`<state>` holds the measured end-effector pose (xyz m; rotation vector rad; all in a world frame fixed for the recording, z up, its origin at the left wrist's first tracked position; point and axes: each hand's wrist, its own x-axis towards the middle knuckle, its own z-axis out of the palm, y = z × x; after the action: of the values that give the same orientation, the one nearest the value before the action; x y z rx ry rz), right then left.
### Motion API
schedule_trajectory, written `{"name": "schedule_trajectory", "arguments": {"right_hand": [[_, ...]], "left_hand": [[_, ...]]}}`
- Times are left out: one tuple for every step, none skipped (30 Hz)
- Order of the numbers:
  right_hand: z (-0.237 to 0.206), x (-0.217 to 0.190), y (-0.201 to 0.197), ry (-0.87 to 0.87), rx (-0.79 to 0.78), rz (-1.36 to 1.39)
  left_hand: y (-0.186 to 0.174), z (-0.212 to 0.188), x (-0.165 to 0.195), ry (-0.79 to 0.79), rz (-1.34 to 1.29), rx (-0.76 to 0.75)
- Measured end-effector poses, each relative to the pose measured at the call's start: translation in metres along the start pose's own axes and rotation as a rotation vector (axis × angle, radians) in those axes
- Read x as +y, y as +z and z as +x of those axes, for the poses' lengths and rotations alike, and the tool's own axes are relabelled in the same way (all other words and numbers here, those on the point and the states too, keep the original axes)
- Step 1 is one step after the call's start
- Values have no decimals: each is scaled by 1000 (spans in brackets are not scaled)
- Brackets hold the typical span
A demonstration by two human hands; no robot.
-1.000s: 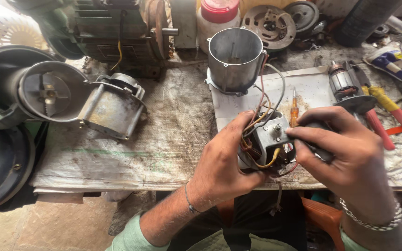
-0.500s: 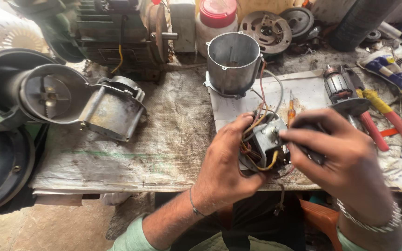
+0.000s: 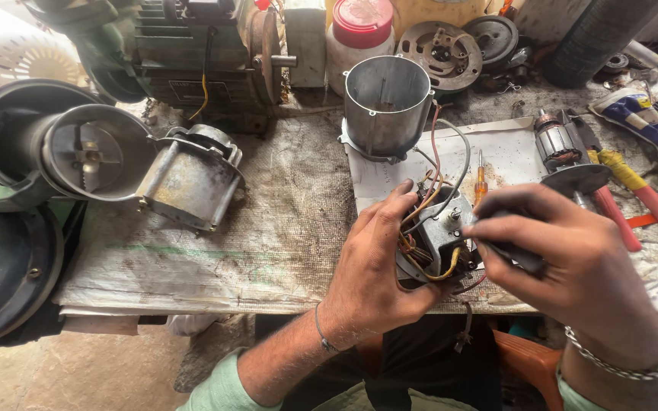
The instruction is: The person holds a small electric motor housing on a cluttered workbench and uses a hand tool to turn a fastener on its top while arranging its wires. They repeatedly reposition the motor and continue working on the fastener and wiring throughout the clip.
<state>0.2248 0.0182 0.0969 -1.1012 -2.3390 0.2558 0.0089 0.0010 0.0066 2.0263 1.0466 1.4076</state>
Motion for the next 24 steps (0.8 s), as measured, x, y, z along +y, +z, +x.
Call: {"name": "schedule_trajectory", "arguments": {"right_hand": [[0, 0, 2, 28, 15, -5], [-1, 1, 2, 57, 30, -9], [-1, 1, 2, 88, 46, -12], [-2, 2, 2, 76, 35, -35], [-2, 2, 1, 61, 29, -58], [-2, 2, 1, 45, 21, -82], [-1, 3, 0, 40, 3, -34], [0, 4, -2, 37, -18, 13], [1, 4, -3, 33, -37, 59], [2, 4, -3, 19, -16, 35], [3, 4, -3, 6, 8, 12], [3, 4, -2, -7, 33, -11], [5, 4, -4, -30, 6, 31], [5, 5, -5, -50, -25, 75], [6, 4, -4, -69, -59, 114], [6, 4, -5, -31, -25, 91], [6, 4, -4, 7, 9, 71], [6, 4, -2, 45, 46, 54], [6, 4, -3, 30, 14, 58], [5, 4, -3, 18, -18, 60], [4, 4, -4, 8, -53, 58], [3, 5, -4, 7, -31, 68], [2, 5, -3, 3, -8, 81], [1, 6, -2, 0, 15, 98]], "left_hand": [[0, 0, 0, 2, 5, 4], [1, -1, -1, 3, 9, 8], [1, -1, -1, 4, 14, 10], [2, -2, -1, 9, 24, 3], [2, -2, -1, 17, 37, -3], [2, -2, -2, 25, 50, -7], [2, -3, -3, 27, 49, -5], [2, -3, -3, 26, 46, -2], [2, -3, -3, 29, 44, 1], [3, -3, -3, 24, 55, -6], [2, -3, -3, 20, 68, -16], [2, -3, -3, 18, 83, -26], [2, -3, -3, 23, 88, -23], [1, -4, -3, 24, 90, -22], [1, -4, -2, 27, 89, -18], [3, -4, -2, 21, 89, -8], [2, -4, -1, 13, 92, 1], [2, -4, -1, 7, 98, 7], [2, -4, -1, 12, 108, 12], [2, -4, -1, 18, 115, 17], [3, -4, -1, 24, 115, 22], [3, -4, -1, 16, 112, 20], [3, -3, -1, 9, 112, 17], [3, -3, -2, -2, 116, 13]]}}
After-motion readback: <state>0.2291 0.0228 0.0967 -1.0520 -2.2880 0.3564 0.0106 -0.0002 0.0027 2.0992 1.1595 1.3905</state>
